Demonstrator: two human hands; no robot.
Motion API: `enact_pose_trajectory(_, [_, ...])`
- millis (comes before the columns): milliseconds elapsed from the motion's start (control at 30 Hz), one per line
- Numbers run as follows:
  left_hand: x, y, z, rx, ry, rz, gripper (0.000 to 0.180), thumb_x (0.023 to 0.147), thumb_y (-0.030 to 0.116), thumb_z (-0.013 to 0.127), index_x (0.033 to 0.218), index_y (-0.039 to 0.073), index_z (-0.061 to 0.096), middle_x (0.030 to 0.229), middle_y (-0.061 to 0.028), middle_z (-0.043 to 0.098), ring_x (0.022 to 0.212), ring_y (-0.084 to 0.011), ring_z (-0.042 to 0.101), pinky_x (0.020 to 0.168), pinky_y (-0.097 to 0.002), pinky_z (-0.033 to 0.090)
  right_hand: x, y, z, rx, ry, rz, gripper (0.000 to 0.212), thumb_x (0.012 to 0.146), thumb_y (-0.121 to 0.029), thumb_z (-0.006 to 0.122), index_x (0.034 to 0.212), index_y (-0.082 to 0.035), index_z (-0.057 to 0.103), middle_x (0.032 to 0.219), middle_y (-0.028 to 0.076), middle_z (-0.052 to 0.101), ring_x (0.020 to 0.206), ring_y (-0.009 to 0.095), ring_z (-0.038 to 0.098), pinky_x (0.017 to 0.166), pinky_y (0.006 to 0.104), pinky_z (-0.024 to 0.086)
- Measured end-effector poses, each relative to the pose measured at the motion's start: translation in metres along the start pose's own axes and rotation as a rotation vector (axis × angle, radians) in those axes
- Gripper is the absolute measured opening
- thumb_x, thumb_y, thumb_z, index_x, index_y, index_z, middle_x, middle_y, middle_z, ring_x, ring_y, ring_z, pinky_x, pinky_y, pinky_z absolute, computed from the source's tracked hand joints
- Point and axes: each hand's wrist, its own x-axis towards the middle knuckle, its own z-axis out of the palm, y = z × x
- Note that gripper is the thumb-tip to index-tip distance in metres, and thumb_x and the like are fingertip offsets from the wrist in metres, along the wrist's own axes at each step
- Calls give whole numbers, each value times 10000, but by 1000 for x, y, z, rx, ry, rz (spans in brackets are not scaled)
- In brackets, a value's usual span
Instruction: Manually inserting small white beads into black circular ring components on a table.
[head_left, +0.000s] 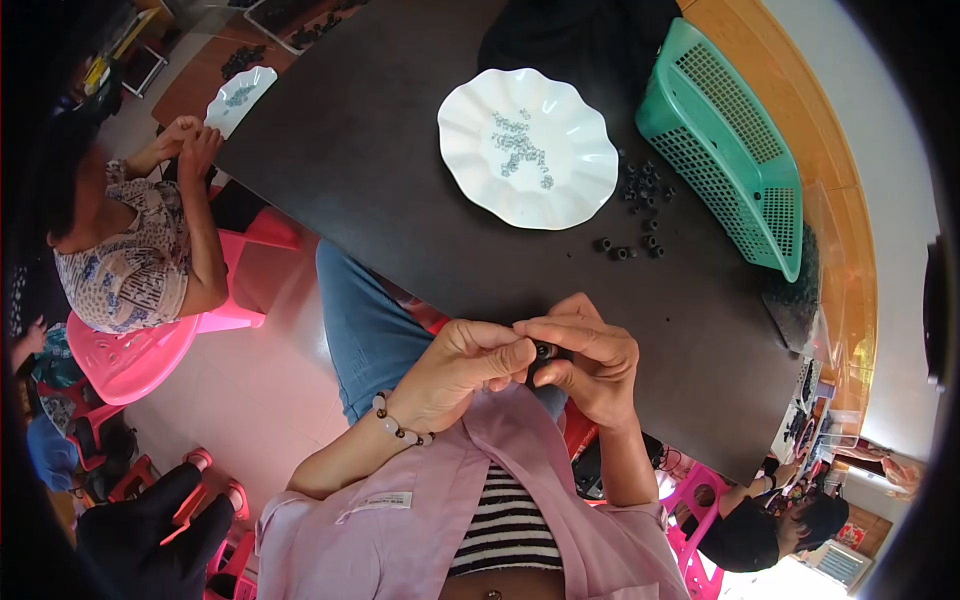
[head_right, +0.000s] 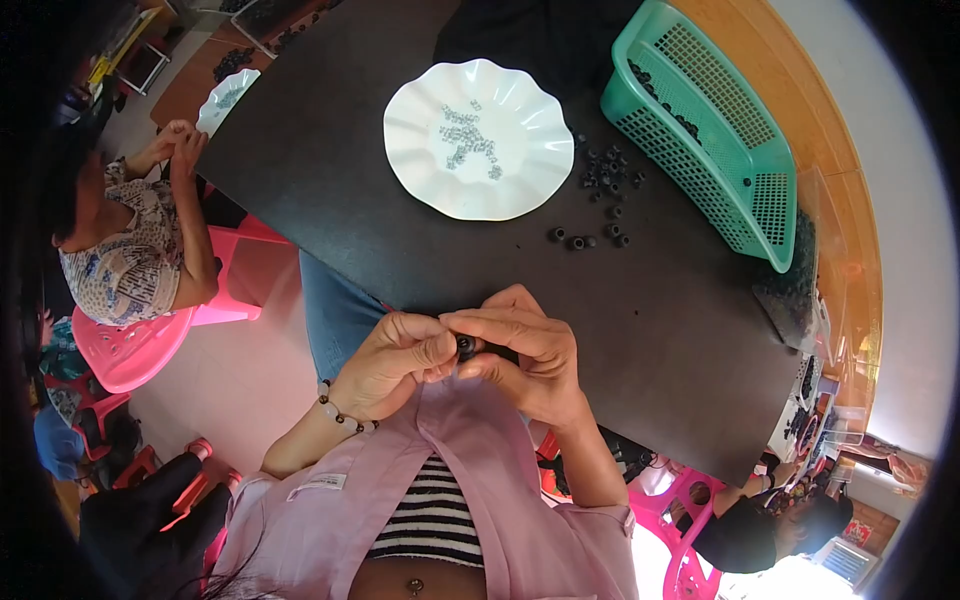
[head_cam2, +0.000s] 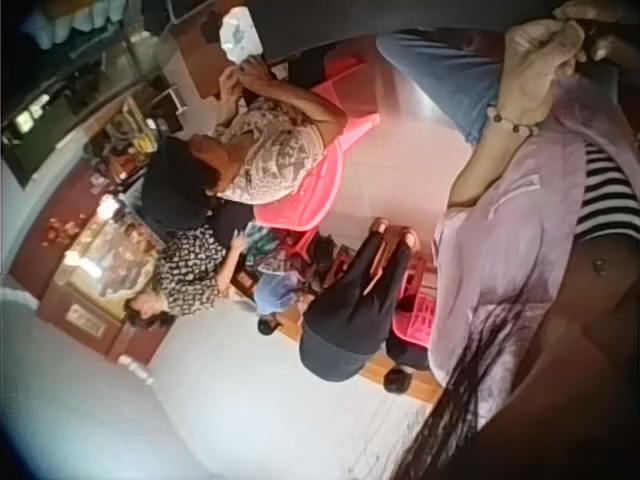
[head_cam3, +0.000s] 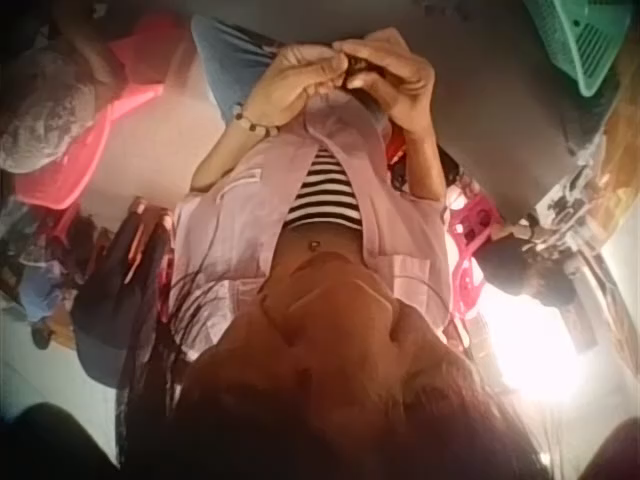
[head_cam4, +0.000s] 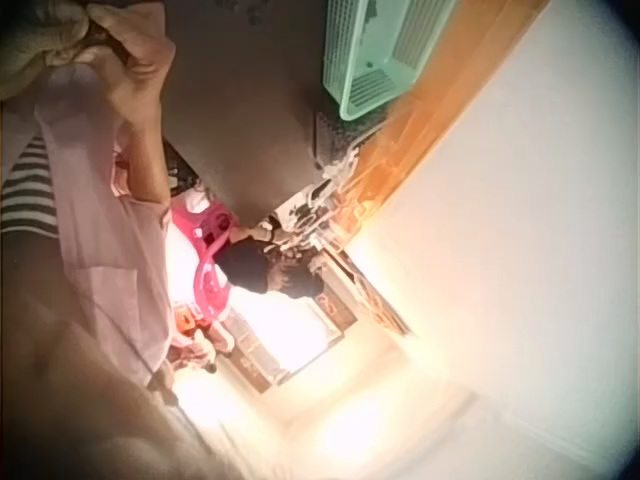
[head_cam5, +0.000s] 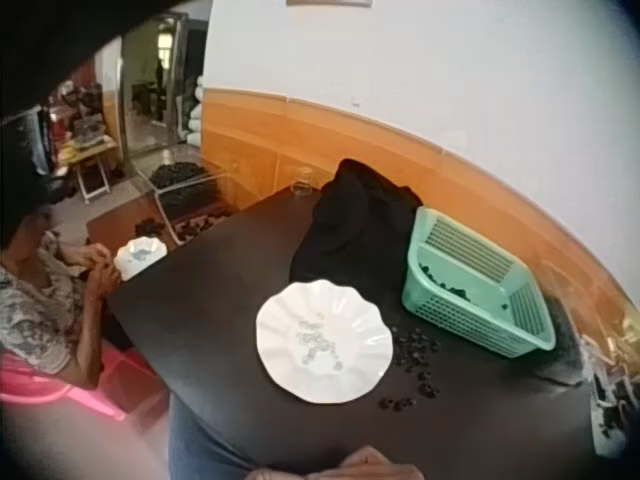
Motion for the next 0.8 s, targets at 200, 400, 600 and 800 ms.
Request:
enact_pose_trajectory(200, [5, -8, -2, 0, 35, 77, 208, 906, 252, 665, 912, 50, 716, 705, 16, 597, 639, -39, 450, 578, -192, 349, -7, 5, 4, 172, 73, 47, 669, 670, -264, 826, 1232, 20, 602, 1091, 115, 686, 872, 170, 516, 813, 304, 433])
enact_pose_trajectory(400, [6, -17, -4, 43, 48, 113, 225, 911, 262, 658, 910, 44, 714, 699, 16, 595, 626, -41, 446, 573, -192, 344, -11, 14, -7, 109, 29, 24, 577, 684, -200, 823, 1198, -13, 639, 1072, 55, 693, 889, 158, 516, 830, 280, 440])
enact_pose_trajectory(600, [7, -22, -1, 54, 68, 52, 251, 915, 284, 653, 884, 41, 705, 701, 15, 590, 620, -38, 450, 570, -188, 349, -14, 11, -9, -34, 0, -32, 470, 717, -200, 802, 1142, -41, 680, 1026, 53, 692, 871, 161, 531, 810, 301, 432])
enact_pose_trajectory(800, [7, -28, 1, -11, 59, 23, 238, 930, 255, 631, 903, 29, 699, 697, 17, 582, 632, -46, 458, 591, -195, 366, -15, 18, -7, -98, -23, -106, 419, 745, -131, 769, 1148, -55, 681, 1089, 65, 689, 897, 192, 542, 841, 318, 437])
